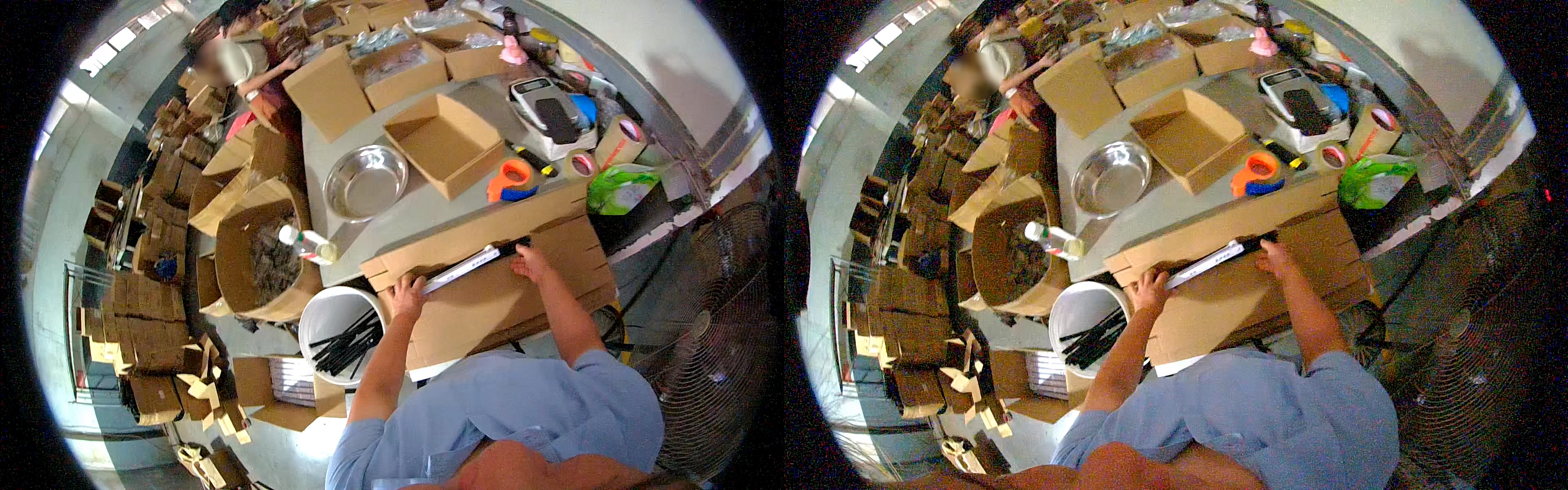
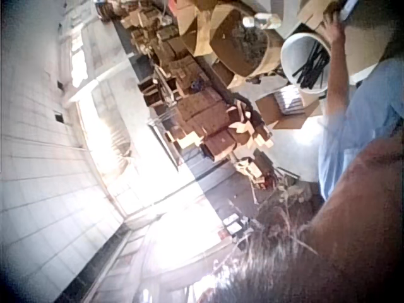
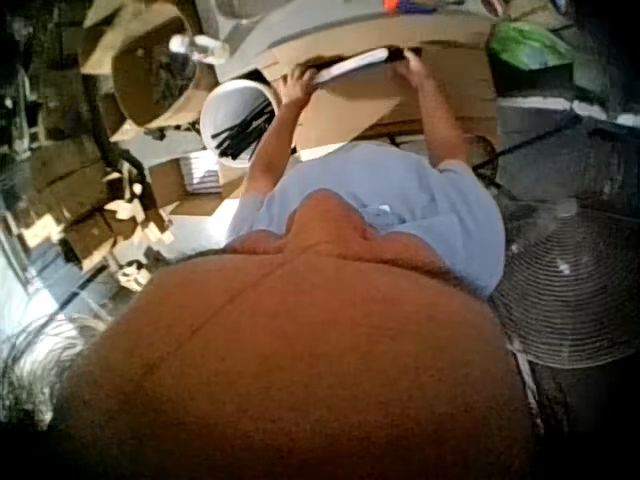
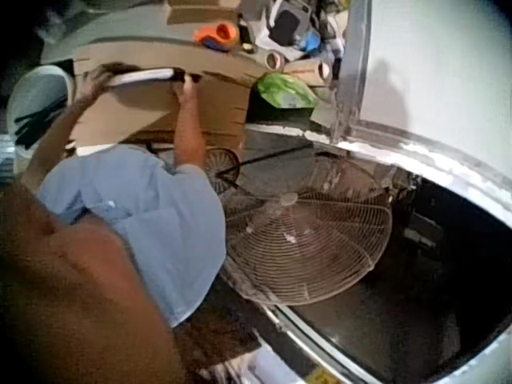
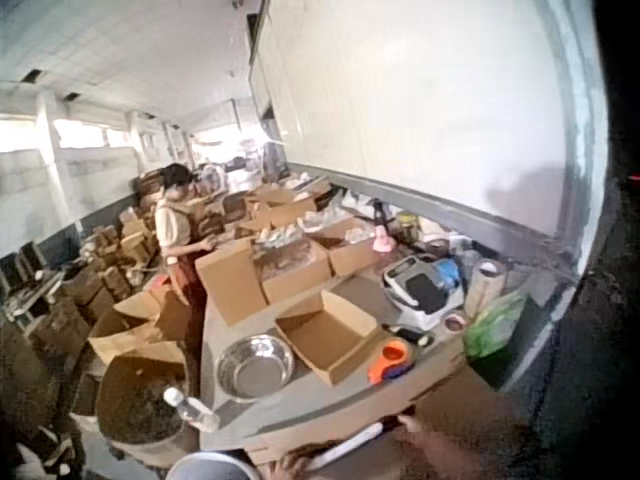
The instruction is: The person places metal drawer slides into a long cardboard box, adds a small bag of hardware from a metal bowl, and then uses a tape dispenser to seal the box.
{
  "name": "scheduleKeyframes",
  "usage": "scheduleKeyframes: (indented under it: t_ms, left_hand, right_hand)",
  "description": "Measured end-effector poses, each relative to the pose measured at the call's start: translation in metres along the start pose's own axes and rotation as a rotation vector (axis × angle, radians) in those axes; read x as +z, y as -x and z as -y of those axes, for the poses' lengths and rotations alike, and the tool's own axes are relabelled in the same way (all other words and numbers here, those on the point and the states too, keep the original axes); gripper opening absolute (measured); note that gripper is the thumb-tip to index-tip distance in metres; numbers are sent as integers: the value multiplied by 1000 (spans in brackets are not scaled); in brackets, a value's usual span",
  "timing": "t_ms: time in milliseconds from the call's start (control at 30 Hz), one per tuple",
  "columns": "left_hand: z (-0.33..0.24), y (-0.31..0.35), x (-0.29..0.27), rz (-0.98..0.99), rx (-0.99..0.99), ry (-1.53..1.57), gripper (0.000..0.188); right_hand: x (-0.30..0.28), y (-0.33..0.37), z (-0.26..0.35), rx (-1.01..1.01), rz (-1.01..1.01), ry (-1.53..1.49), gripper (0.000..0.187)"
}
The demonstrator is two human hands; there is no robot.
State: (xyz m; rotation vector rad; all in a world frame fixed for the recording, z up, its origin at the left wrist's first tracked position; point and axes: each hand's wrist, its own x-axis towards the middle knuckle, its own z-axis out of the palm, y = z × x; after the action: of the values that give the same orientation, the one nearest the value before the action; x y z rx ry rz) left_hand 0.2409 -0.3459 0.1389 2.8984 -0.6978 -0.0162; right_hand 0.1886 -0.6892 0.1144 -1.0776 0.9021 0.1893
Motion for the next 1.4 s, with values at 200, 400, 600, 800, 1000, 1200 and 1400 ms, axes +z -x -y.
scheduleKeyframes:
  t_ms: [200,400,600,800,1000,1200,1400]
  left_hand:
    - [-6,-11,23,-108,-283,90,50]
    - [6,-4,33,-148,-453,206,64]
    - [0,0,38,-222,-397,250,73]
    - [10,2,48,-263,-412,404,63]
    - [13,-1,38,-315,-450,648,54]
    - [-38,-9,-37,-365,-203,486,56]
    - [-120,-10,-172,-308,284,1229,24]
  right_hand:
    - [-30,-12,66,-945,-397,950,23]
    - [17,-23,158,-1058,-401,1506,40]
    - [8,-24,173,-915,-89,1752,44]
    - [-22,56,148,-1547,-186,1546,33]
    - [-14,123,129,-1579,-213,1394,29]
    - [-12,153,109,-1657,-134,1282,37]
    - [13,185,97,-1794,-50,1142,30]
